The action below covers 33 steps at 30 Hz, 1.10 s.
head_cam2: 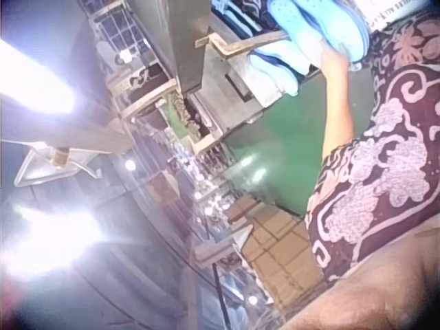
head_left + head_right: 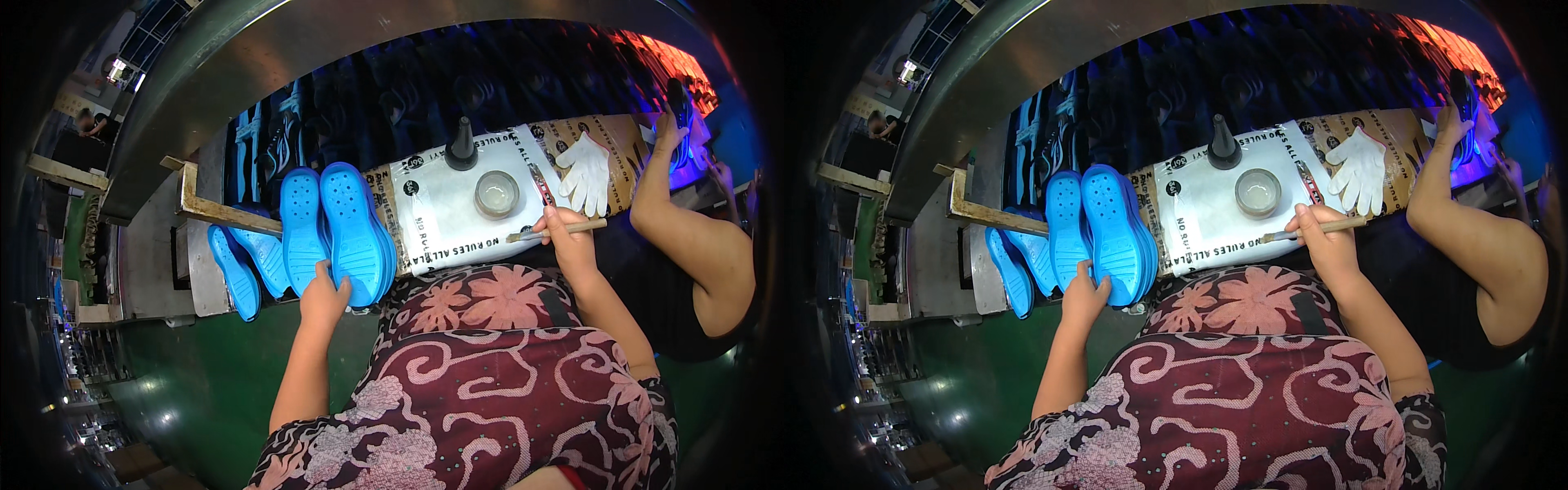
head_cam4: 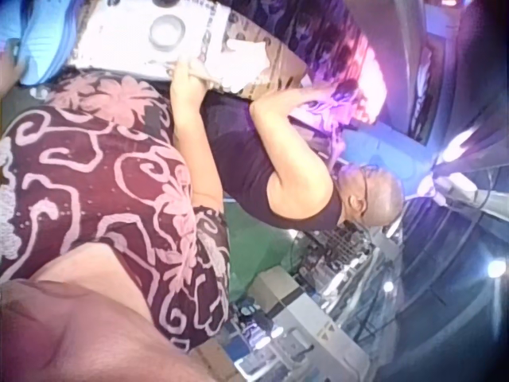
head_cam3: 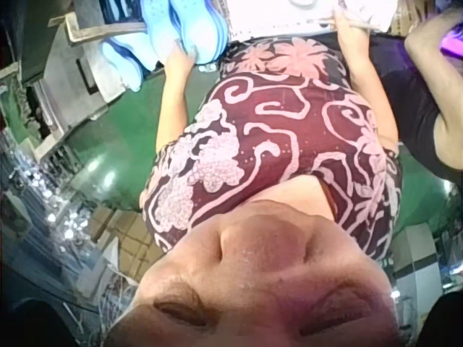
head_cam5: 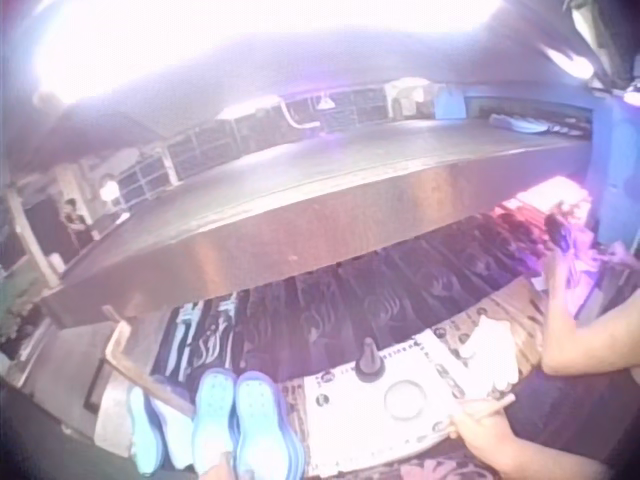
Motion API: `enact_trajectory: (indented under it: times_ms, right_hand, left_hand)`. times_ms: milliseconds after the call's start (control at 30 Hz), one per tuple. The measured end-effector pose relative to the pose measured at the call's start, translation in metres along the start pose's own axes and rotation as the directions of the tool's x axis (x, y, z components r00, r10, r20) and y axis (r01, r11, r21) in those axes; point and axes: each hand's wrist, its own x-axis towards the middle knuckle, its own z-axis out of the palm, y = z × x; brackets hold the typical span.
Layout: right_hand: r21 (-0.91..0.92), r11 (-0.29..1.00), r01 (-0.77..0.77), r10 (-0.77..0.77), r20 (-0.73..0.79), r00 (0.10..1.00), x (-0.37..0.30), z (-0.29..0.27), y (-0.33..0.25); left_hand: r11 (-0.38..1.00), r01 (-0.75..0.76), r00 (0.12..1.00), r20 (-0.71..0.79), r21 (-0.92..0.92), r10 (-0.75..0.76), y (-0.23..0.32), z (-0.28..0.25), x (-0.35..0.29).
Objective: The person dips a brush into an adhesive container, applies glue across the surfaces of shoe soles, and places the soles onto an overhead conveyor belt.
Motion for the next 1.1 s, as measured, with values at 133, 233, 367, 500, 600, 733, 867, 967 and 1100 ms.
enact_trajectory:
  times_ms: [133, 233, 367, 500, 600, 733, 867, 967, 1100]
  right_hand:
    - [-0.01, 1.0, 0.002, -0.002, 0.006, 1.0, 0.002, 0.002, 0.001]
    - [-0.001, 1.0, -0.001, 0.001, -0.01, 1.0, 0.0, 0.0, 0.004]
    - [0.019, 1.0, -0.005, 0.006, -0.058, 0.998, 0.003, -0.005, 0.003]
    - [0.117, 0.993, -0.028, 0.041, -0.113, 0.993, 0.008, -0.012, -0.006]
    - [0.223, 0.974, 0.038, -0.023, -0.068, 0.997, 0.01, -0.005, -0.032]
    - [-0.02, 0.899, 0.437, -0.435, 0.063, 0.898, 0.013, 0.003, -0.057]
    - [-0.102, 0.726, 0.68, -0.671, 0.117, 0.733, 0.012, 0.018, -0.063]
    - [-0.18, 0.697, 0.694, -0.676, 0.158, 0.72, 0.013, 0.021, -0.061]
    - [-0.195, 0.672, 0.714, -0.7, 0.149, 0.699, 0.015, 0.028, -0.058]
  left_hand:
    - [0.843, 0.109, 0.994, 0.047, -0.527, -0.099, 0.0, -0.001, -0.002]
    - [0.285, 0.441, 0.871, 0.482, -0.851, 0.091, 0.005, -0.024, 0.009]
    - [-0.16, 0.301, 0.953, 0.3, -0.94, 0.035, 0.057, -0.018, -0.001]
    - [0.12, 0.101, 0.98, 0.119, -0.988, 0.158, 0.103, -0.022, -0.013]
    - [0.242, -0.126, 0.983, -0.088, -0.962, 0.161, 0.127, -0.016, -0.006]
    - [0.308, -0.102, 0.986, -0.055, -0.946, 0.158, 0.163, -0.031, -0.002]
    - [0.247, -0.387, 0.914, -0.334, -0.888, 0.232, 0.179, -0.025, 0.002]
    - [0.26, -0.491, 0.862, -0.421, -0.832, 0.282, 0.184, -0.024, 0.002]
    - [0.276, -0.606, 0.79, -0.523, -0.746, 0.321, 0.181, -0.017, 0.008]
